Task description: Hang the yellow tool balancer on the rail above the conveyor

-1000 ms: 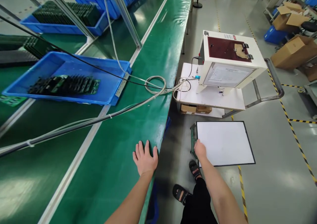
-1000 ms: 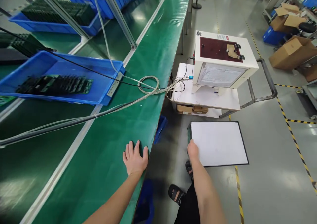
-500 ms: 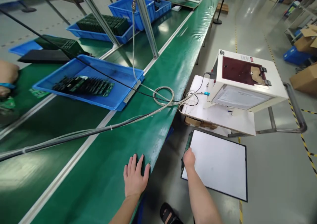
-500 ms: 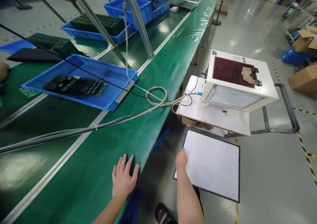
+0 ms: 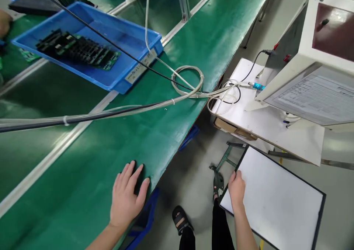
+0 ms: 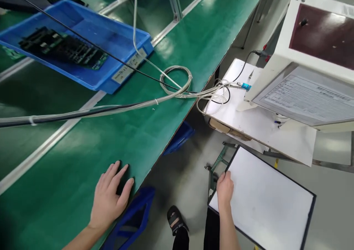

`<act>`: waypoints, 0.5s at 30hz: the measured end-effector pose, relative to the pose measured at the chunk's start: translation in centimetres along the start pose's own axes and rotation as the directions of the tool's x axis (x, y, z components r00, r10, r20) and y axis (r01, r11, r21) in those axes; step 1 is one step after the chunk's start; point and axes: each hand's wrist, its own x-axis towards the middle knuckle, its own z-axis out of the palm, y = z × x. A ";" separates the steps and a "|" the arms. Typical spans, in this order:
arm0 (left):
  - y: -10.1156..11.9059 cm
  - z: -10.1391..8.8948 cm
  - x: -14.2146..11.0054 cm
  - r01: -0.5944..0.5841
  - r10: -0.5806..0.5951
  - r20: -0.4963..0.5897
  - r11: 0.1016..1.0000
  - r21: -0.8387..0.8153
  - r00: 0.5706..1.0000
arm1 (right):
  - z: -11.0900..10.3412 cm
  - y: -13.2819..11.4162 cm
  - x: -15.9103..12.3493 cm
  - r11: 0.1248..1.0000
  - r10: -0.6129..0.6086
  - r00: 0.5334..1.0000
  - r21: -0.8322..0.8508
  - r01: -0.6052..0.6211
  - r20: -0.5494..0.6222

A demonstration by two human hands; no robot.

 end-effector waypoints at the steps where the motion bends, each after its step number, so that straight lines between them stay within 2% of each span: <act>1: 0.1 0.1 0.0 -0.004 0.004 -0.003 1.000 0.009 1.000 | 0.0 0.3 -0.1 1.000 -0.008 1.000 0.021 0.008 0.004; 4: 0.6 0.2 0.1 -0.008 0.008 -0.004 0.999 0.039 1.000 | -0.1 -0.1 -0.9 0.994 -0.051 0.998 0.095 0.046 0.043; 7: 0.8 0.2 0.2 -0.009 0.009 0.000 0.998 0.069 1.000 | 0.4 -2.0 -1.3 0.974 -0.105 0.990 0.212 0.083 0.098; 11: 0.3 0.2 0.1 -0.027 0.027 0.006 0.995 0.092 1.000 | 1.7 -5.5 -1.5 0.874 -0.120 0.958 0.485 -0.023 0.261; 13: 0.0 0.2 0.0 -0.033 0.032 0.010 0.996 0.088 0.999 | 2.1 -6.9 -1.4 0.847 -0.129 0.943 0.529 -0.056 0.306; 15: -0.2 0.1 0.0 -0.039 0.038 0.012 0.996 0.083 0.999 | 1.3 -8.1 -1.0 0.832 -0.155 0.927 0.551 -0.063 0.340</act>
